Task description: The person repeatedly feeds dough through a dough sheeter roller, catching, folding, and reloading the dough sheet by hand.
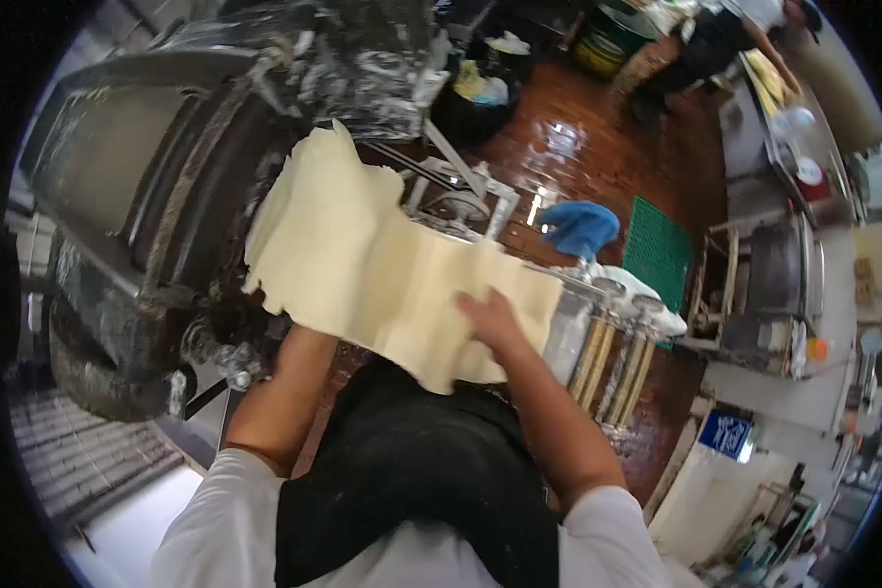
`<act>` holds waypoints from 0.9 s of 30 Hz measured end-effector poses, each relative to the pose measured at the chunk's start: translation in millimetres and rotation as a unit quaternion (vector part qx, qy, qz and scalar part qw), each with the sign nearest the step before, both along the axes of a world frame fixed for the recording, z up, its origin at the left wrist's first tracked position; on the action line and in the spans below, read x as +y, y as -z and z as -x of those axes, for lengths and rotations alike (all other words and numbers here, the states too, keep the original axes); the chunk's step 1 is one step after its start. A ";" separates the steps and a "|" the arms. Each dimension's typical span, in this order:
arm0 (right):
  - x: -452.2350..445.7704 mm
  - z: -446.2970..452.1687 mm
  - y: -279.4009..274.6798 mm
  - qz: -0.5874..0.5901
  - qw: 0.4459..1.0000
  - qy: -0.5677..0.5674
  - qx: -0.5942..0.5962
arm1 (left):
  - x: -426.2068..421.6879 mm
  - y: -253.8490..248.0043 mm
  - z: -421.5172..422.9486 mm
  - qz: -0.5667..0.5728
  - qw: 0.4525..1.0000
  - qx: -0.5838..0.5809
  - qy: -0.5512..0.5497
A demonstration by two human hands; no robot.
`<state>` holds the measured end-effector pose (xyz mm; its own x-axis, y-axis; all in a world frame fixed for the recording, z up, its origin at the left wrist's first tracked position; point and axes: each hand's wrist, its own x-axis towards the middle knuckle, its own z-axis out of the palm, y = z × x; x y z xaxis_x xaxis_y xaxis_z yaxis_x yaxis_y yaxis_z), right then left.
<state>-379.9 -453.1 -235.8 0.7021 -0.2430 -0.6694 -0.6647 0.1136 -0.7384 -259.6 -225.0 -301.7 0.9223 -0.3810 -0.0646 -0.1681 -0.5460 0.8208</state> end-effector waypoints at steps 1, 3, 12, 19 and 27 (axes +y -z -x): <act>16.3 -10.8 6.0 -0.068 0.997 0.014 -0.034 | -9.2 4.7 3.9 -0.004 1.000 -0.007 0.019; 21.6 -18.0 10.2 -0.084 0.995 0.005 -0.045 | -40.5 18.4 29.9 0.003 0.997 -0.033 0.064; -93.6 92.0 72.3 0.354 0.929 0.099 0.026 | -37.6 -8.6 67.6 -0.246 0.945 -0.097 0.194; -104.7 90.0 115.0 0.010 0.968 0.139 0.209 | 27.1 29.8 6.6 -0.192 0.931 0.302 -0.075; -87.0 85.3 82.6 -0.096 0.958 0.230 0.143 | 48.2 61.3 -8.5 0.034 0.907 0.393 -0.146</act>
